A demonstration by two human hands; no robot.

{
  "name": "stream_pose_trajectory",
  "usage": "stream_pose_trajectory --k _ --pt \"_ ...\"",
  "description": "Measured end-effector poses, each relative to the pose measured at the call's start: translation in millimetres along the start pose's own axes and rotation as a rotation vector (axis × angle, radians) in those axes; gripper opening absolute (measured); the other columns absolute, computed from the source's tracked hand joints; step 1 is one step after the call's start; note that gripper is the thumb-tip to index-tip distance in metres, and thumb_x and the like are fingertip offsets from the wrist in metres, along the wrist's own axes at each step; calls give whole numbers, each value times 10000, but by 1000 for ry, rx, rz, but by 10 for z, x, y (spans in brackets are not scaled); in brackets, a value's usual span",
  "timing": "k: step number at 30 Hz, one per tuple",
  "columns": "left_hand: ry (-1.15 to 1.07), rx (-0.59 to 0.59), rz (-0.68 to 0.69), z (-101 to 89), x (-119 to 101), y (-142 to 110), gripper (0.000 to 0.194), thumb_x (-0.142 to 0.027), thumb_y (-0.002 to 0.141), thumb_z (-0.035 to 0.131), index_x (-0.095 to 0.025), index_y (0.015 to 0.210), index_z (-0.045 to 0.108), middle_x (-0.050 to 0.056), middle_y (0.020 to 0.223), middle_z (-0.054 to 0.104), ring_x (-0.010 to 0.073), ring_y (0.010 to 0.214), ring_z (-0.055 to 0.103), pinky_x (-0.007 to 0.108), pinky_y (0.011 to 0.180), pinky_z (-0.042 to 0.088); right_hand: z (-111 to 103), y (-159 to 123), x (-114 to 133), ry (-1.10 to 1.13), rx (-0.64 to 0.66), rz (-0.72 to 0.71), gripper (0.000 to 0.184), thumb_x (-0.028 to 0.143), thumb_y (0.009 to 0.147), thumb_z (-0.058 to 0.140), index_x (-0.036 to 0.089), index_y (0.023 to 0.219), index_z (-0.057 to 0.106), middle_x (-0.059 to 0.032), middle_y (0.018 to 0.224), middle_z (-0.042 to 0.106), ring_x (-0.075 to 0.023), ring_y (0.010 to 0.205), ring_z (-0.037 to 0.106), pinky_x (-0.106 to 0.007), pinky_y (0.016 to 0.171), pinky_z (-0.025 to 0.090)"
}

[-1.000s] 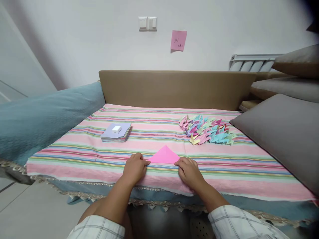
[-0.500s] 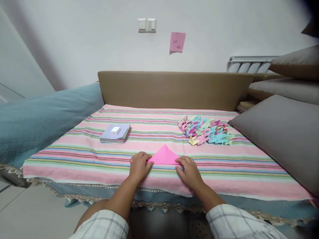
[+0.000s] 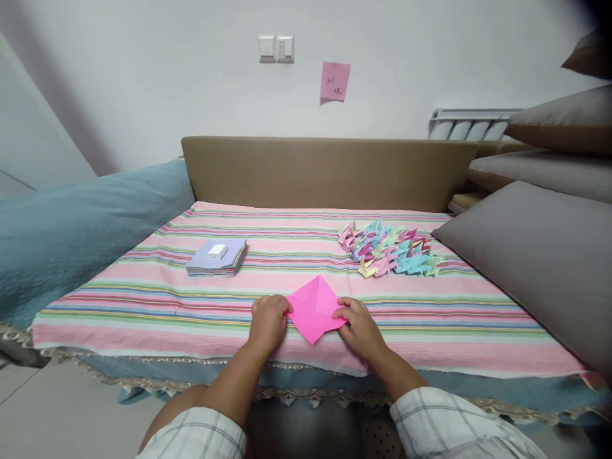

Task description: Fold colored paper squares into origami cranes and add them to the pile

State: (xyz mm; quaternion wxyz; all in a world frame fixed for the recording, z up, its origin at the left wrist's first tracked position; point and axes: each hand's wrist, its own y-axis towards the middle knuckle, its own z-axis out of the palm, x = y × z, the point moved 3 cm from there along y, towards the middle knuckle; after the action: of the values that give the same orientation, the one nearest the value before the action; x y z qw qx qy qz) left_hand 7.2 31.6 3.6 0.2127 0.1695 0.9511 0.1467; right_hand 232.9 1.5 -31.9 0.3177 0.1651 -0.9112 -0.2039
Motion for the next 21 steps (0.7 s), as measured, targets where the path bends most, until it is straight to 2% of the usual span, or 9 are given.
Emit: stream_pose_trajectory --k 3,6,9,11,12,14,17,21 --pt "34 -20 47 -26 -88 -46 271 -56 696 477 -249 790 643 2 848 670 208 876 536 384 835 311 21 5 10 2 -6 -15 224 99 732 504 197 875 646 -80 1086 544 -212 1029 486 -351 895 406" --pt "-24 -67 76 -112 -191 -112 296 -90 744 462 -259 909 640 3 879 668 199 906 535 408 894 281 1 53 55 -15 -13 11 228 110 765 490 201 893 655 -65 1000 570 -187 952 515 -311 848 424" --pt "-56 -98 119 -210 -284 -177 265 -305 797 534 -253 1043 614 29 930 662 216 943 530 421 927 275 -70 106 156 -111 -35 54 218 112 778 498 200 888 664 -59 946 583 -186 915 510 -294 823 414" --pt "-25 -98 165 -252 -336 -201 415 -424 734 627 -245 1106 591 48 964 660 240 960 523 428 921 290 -124 120 258 -204 -43 76 196 125 784 514 199 882 667 -59 925 589 -192 905 502 -295 819 398" --pt "0 -91 185 -264 -357 -204 455 -426 711 659 -242 1120 586 54 976 659 246 965 521 421 907 309 -146 117 315 -249 -43 84 183 136 788 523 202 881 667 -58 915 590 -194 896 499 -296 811 389" --pt "56 -49 221 -268 -389 -190 378 -356 735 658 -239 1091 603 56 980 660 237 952 527 383 857 355 -171 91 434 -326 -39 89 159 164 794 543 213 882 666 -54 901 591 -198 885 493 -300 788 368" --pt "139 76 234 -249 -392 -144 141 -247 808 574 -233 916 662 45 916 666 202 879 555 315 767 400 -153 16 586 -401 -28 62 121 214 801 563 230 872 660 -45 881 588 -200 867 485 -314 761 334" --pt "160 135 137 -230 -268 -129 129 -207 822 545 -226 813 672 34 869 665 179 850 576 281 731 416 -67 -134 647 -414 19 38 143 241 778 587 240 905 653 -42 890 591 -209 881 482 -336 785 314"
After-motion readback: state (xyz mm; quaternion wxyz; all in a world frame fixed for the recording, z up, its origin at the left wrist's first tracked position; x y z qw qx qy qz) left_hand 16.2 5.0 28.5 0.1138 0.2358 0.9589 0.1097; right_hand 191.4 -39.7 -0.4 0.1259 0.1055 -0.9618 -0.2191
